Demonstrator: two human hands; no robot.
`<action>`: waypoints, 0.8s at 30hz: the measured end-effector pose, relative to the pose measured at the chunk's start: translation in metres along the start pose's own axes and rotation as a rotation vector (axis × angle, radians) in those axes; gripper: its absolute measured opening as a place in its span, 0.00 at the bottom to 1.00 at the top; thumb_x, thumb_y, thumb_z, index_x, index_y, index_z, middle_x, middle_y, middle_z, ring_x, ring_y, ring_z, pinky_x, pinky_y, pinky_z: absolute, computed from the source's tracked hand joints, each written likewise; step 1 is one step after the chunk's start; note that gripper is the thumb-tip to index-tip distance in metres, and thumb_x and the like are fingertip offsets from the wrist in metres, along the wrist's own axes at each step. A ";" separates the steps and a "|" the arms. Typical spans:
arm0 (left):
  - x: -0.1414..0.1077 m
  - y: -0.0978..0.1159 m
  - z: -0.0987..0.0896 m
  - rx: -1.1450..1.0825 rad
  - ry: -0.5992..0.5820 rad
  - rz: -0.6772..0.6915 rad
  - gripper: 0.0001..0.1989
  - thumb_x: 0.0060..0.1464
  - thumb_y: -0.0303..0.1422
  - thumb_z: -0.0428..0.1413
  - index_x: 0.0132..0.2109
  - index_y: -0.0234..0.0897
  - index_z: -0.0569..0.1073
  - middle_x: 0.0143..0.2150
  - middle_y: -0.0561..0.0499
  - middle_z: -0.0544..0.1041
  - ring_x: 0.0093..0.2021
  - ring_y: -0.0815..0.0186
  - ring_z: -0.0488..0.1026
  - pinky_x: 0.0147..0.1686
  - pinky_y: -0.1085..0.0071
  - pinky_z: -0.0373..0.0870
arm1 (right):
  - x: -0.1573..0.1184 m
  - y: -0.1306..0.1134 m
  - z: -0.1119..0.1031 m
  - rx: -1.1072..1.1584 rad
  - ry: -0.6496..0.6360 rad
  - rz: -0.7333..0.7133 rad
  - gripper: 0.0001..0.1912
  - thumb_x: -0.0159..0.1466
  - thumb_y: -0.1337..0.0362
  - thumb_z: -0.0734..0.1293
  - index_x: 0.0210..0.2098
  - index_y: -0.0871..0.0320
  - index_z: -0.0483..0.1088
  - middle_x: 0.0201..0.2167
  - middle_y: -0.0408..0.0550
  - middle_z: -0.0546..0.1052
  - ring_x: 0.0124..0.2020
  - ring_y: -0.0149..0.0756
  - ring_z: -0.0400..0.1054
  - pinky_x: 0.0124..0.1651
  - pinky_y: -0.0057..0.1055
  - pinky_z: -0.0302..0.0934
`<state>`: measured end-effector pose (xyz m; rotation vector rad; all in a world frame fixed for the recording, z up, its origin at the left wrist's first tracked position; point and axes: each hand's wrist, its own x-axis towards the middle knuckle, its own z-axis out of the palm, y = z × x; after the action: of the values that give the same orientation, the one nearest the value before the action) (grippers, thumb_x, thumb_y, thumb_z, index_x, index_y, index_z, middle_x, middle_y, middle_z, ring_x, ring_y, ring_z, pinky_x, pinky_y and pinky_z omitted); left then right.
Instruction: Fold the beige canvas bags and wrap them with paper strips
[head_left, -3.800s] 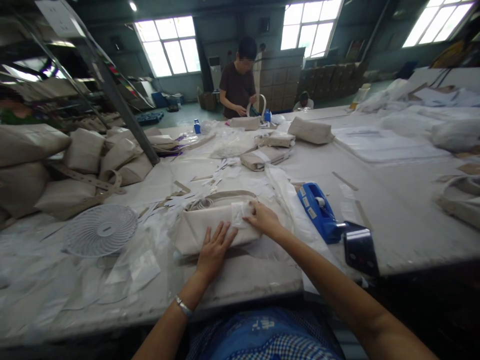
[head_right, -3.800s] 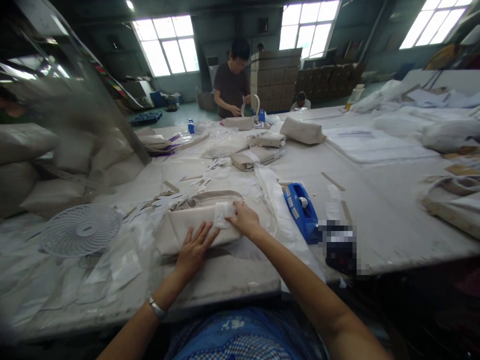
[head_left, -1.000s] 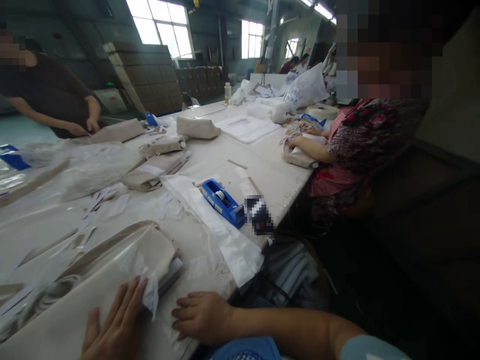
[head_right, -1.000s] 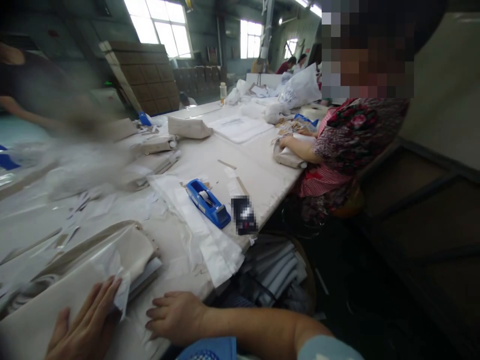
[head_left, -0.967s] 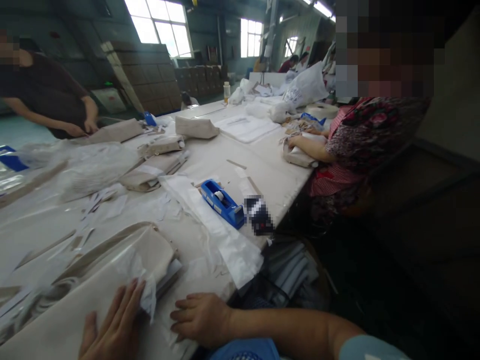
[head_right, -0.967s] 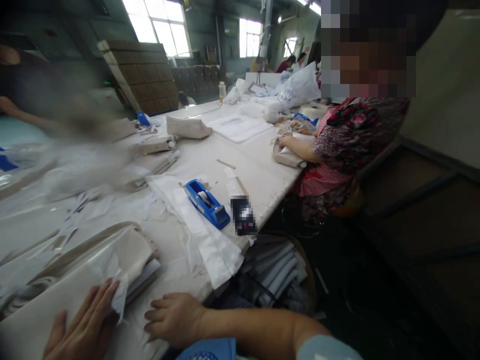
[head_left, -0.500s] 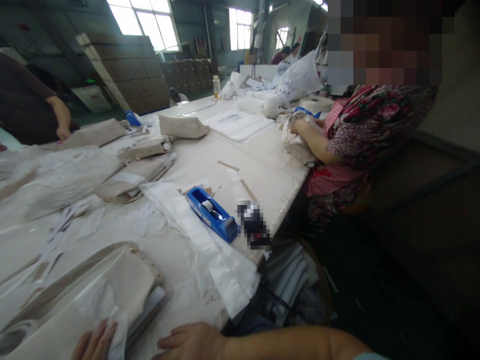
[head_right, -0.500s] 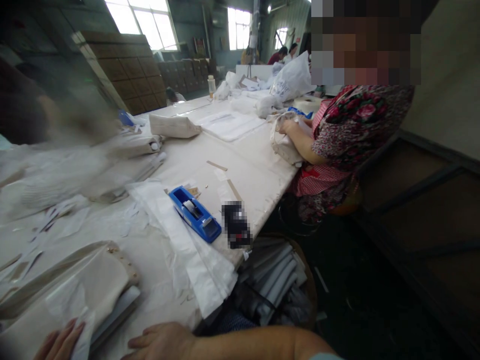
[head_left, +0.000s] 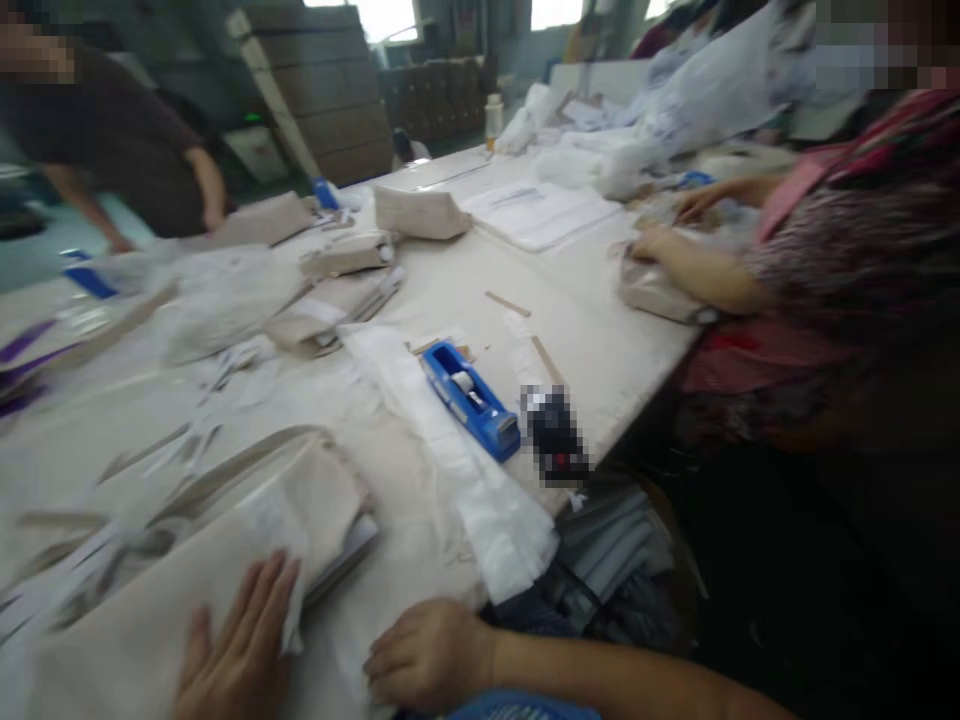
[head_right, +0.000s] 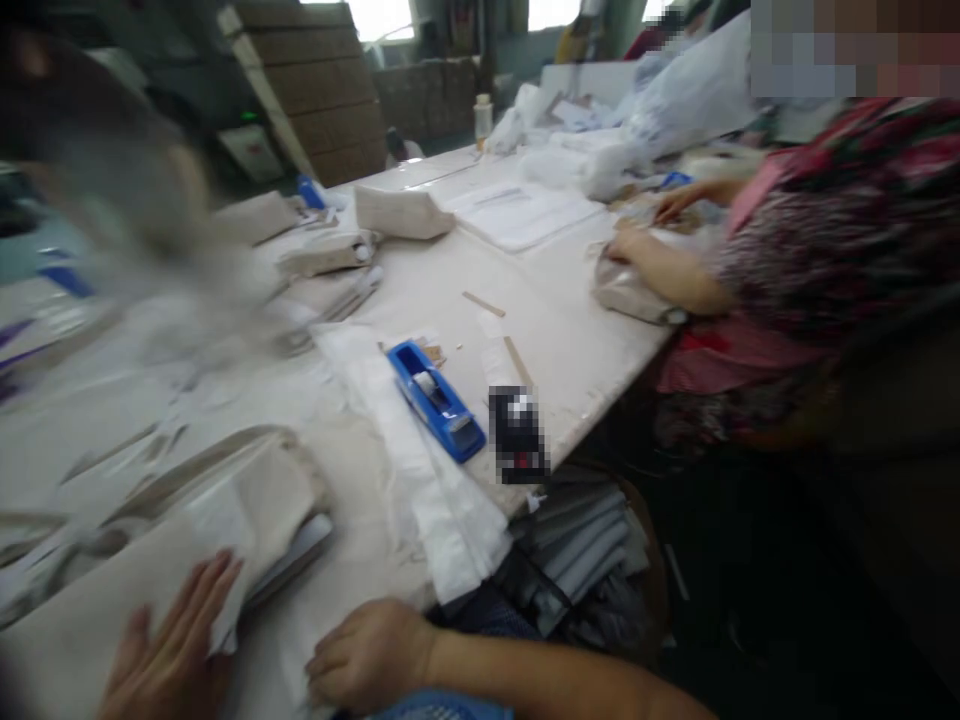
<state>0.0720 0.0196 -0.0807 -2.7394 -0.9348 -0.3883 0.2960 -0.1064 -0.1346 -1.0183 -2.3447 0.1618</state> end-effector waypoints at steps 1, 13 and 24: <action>0.002 0.007 -0.008 0.037 0.010 -0.010 0.38 0.55 0.22 0.44 0.72 0.40 0.48 0.69 0.43 0.61 0.70 0.56 0.55 0.71 0.46 0.44 | -0.001 -0.004 -0.008 0.048 0.020 0.041 0.10 0.69 0.60 0.65 0.34 0.52 0.76 0.40 0.40 0.83 0.41 0.26 0.77 0.42 0.22 0.69; 0.010 0.026 -0.015 0.116 0.000 -0.087 0.29 0.63 0.23 0.44 0.70 0.39 0.54 0.68 0.44 0.63 0.71 0.60 0.54 0.71 0.45 0.44 | 0.084 0.057 -0.088 0.039 0.043 0.011 0.36 0.64 0.62 0.71 0.68 0.57 0.57 0.66 0.56 0.65 0.69 0.48 0.55 0.69 0.52 0.55; 0.015 0.025 -0.016 0.136 0.046 -0.090 0.28 0.65 0.23 0.41 0.69 0.41 0.55 0.70 0.48 0.60 0.71 0.63 0.53 0.72 0.46 0.34 | 0.162 0.101 -0.071 -0.097 -0.069 0.205 0.35 0.68 0.51 0.64 0.67 0.68 0.59 0.70 0.65 0.56 0.72 0.54 0.48 0.71 0.53 0.48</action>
<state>0.0961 0.0036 -0.0638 -2.5627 -1.0347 -0.3874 0.3107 0.0703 -0.0347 -1.3204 -2.3251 0.1648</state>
